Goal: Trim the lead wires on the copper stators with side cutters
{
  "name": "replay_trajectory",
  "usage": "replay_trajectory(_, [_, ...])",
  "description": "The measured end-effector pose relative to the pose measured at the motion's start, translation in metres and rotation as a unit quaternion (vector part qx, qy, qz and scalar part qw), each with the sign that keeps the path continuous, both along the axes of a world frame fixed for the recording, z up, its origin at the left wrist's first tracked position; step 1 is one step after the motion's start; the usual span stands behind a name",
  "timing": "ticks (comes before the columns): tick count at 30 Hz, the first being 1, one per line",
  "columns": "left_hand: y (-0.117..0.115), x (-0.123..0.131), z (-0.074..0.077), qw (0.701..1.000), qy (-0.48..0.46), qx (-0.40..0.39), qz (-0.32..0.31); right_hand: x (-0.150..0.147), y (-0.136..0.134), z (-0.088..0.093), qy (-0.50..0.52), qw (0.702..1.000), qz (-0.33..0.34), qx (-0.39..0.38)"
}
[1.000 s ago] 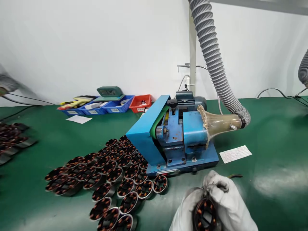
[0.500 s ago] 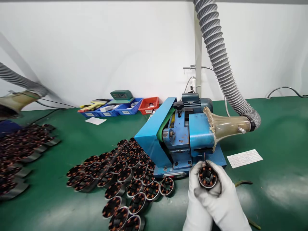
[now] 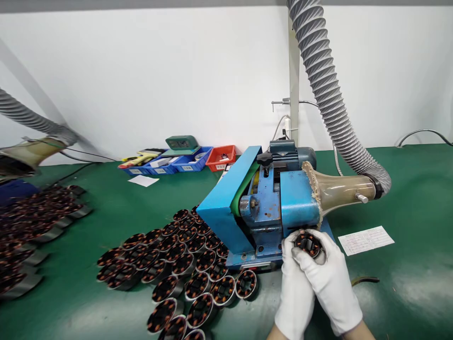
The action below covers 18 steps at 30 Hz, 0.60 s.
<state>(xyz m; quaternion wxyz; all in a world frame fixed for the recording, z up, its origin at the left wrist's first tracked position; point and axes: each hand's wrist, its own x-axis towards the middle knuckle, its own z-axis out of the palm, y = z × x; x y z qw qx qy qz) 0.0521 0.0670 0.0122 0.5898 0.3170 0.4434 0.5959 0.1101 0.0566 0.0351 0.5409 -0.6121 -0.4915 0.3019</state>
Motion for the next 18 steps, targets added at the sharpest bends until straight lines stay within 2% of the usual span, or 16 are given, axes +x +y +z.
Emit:
replay_trajectory(3, [-0.012, -0.007, 0.001, 1.000, 0.005, -0.010, -0.002, -0.001, -0.010, -0.007, 0.003, 1.000, -0.005, 0.003])
replay_trajectory(6, [-0.033, -0.022, 0.002, 0.999, 0.043, -0.012, -0.027, -0.002, -0.032, -0.021, 0.056, 0.998, 0.010, 0.009])
replay_trajectory(8, [-0.046, -0.034, 0.007, 0.993, 0.106, 0.008, -0.060, 0.002, -0.048, -0.029, 0.120, 0.992, 0.035, 0.018])
replay_trajectory(10, [-0.053, -0.045, 0.014, 0.984, 0.152, 0.029, -0.086, 0.012, -0.060, -0.031, 0.156, 0.983, 0.090, 0.040])
replay_trajectory(13, [-0.056, -0.054, 0.025, 0.979, 0.170, 0.035, -0.103, 0.033, -0.069, -0.025, 0.124, 0.973, 0.172, 0.090])
replay_trajectory(16, [-0.058, -0.055, 0.033, 0.969, 0.185, 0.005, -0.164, 0.047, -0.070, -0.012, 0.052, 0.965, 0.224, 0.128])
replay_trajectory(18, [-0.061, -0.051, 0.035, 0.962, 0.174, -0.022, -0.209, 0.047, -0.069, -0.003, 0.053, 0.959, 0.241, 0.138])
